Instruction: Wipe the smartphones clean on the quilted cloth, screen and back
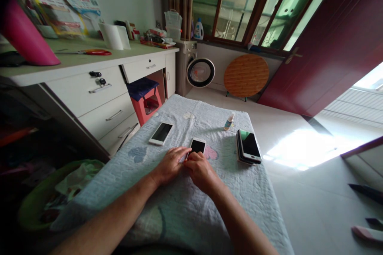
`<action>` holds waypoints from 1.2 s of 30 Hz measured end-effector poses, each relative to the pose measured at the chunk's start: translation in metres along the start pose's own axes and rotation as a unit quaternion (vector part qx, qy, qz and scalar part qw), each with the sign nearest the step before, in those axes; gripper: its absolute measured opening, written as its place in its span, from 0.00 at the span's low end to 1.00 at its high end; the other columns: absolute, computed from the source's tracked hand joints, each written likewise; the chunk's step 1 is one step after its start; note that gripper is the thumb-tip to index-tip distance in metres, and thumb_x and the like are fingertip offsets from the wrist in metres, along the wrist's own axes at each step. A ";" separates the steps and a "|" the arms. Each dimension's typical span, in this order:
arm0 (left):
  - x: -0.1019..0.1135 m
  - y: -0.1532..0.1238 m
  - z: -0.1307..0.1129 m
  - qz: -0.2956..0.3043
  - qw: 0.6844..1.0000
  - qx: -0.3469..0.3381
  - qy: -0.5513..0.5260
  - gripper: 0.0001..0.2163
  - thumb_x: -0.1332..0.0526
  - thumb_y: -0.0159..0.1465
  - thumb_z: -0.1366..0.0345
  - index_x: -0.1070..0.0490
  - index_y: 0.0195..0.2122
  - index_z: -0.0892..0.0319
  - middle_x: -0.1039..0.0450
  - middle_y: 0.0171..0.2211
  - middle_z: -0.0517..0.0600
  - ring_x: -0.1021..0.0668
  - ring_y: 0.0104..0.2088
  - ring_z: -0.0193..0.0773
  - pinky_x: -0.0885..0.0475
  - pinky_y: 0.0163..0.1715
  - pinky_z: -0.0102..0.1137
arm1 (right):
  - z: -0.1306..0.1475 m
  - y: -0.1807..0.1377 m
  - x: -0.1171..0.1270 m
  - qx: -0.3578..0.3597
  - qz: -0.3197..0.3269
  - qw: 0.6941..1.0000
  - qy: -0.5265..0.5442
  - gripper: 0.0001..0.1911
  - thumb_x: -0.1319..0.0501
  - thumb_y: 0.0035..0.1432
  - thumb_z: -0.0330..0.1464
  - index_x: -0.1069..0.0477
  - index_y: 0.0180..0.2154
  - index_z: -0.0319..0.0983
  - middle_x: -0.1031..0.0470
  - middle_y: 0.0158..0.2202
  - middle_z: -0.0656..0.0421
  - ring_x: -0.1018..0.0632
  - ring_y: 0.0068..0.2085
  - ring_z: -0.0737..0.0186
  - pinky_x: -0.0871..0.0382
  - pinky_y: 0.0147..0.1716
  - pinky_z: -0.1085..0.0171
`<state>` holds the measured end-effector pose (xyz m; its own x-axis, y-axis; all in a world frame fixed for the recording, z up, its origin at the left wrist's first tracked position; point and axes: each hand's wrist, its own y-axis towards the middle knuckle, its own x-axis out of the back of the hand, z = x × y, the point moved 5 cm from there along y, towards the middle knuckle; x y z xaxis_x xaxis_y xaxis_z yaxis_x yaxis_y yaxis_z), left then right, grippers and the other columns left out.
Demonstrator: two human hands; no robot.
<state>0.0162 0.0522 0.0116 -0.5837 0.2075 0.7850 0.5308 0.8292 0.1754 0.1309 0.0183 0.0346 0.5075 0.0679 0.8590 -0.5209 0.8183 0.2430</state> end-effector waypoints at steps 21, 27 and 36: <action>-0.002 -0.001 -0.001 0.005 0.999 -0.030 0.025 0.18 0.37 0.61 0.61 0.29 0.52 0.55 0.32 0.58 0.51 0.33 0.59 0.48 0.42 0.60 0.46 | -0.078 0.016 0.019 -0.114 -0.069 0.991 0.007 0.10 0.42 0.57 0.24 0.23 0.29 0.38 0.30 0.30 0.59 0.28 0.34 0.66 0.37 0.37 0.67; -0.003 -0.001 0.001 -0.006 0.999 -0.032 0.012 0.18 0.35 0.59 0.63 0.28 0.51 0.54 0.30 0.56 0.51 0.32 0.58 0.49 0.41 0.59 0.46 | -0.103 0.040 0.021 -0.166 -0.104 0.980 -0.045 0.08 0.41 0.55 0.25 0.22 0.30 0.37 0.29 0.29 0.58 0.28 0.33 0.65 0.37 0.37 0.67; 0.000 -0.001 0.000 -0.034 0.998 -0.044 -0.016 0.21 0.34 0.59 0.59 0.32 0.52 0.56 0.28 0.49 0.53 0.27 0.51 0.48 0.36 0.55 0.41 | -0.081 0.045 0.011 -0.134 -0.089 0.986 -0.040 0.10 0.42 0.57 0.25 0.23 0.29 0.37 0.30 0.30 0.58 0.29 0.35 0.65 0.37 0.39 0.67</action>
<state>0.0159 0.0514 0.0115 -0.6393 0.1693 0.7501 0.5399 0.7935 0.2810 0.1683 0.1018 0.0187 0.5141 -0.1271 0.8483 -0.2233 0.9350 0.2754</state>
